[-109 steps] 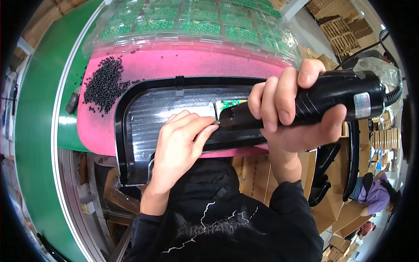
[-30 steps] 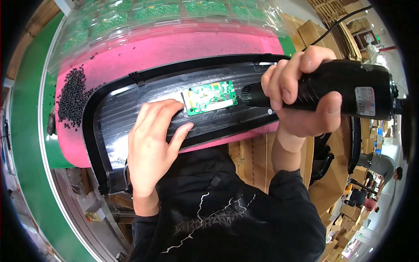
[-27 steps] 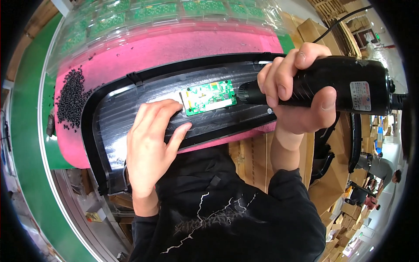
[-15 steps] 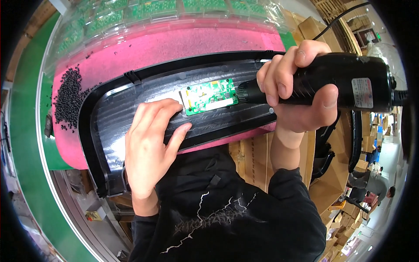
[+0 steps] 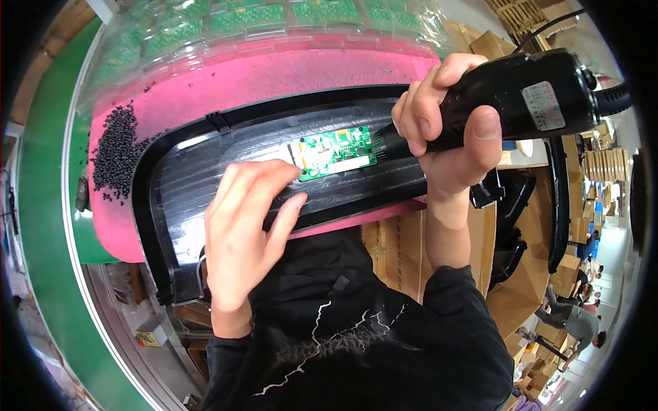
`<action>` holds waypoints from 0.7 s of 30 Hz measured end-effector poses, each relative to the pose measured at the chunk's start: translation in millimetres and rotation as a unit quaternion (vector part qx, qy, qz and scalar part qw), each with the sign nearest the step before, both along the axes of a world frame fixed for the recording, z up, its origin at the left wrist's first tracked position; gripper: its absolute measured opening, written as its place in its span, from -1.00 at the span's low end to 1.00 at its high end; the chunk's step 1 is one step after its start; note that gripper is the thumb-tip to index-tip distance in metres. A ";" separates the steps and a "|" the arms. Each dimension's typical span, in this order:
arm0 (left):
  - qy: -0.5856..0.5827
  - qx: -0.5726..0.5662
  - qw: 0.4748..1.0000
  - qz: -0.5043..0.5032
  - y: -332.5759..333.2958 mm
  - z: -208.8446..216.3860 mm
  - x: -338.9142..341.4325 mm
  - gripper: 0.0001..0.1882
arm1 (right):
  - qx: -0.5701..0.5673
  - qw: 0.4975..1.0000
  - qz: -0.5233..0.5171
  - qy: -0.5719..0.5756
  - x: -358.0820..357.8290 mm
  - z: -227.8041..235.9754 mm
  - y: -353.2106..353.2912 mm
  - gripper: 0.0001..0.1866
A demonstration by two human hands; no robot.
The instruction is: Assembling electronic circuit boards into plastic housings and securing them with an electric screwdriver.
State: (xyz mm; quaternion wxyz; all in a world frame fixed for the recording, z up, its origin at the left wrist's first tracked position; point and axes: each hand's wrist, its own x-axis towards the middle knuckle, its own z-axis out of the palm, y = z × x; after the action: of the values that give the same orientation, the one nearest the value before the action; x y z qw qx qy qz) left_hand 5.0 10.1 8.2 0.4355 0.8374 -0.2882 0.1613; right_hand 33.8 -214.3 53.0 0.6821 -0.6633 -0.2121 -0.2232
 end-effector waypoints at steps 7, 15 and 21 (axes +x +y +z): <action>-0.169 -0.169 0.963 0.120 59.9 27.1 -54.8 -0.84 | 0.098 0.991 0.063 0.065 1.2 5.0 -13.7 -0.50; 0.233 -0.262 0.925 0.147 147.4 -10.2 -70.0 -0.64 | 0.469 0.844 -0.019 0.259 29.9 11.8 -31.7 -0.75; 0.346 -0.399 0.849 0.001 147.3 -33.5 -82.7 -0.52 | 0.395 0.891 0.018 0.222 0.9 0.3 -39.3 -0.68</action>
State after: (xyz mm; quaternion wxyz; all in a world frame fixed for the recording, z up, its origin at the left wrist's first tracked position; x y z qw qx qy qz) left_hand -77.7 157.4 -25.3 0.8036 0.5933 -0.0284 -0.0372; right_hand 34.6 -253.6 53.3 0.9211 -0.3674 0.0384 -0.1228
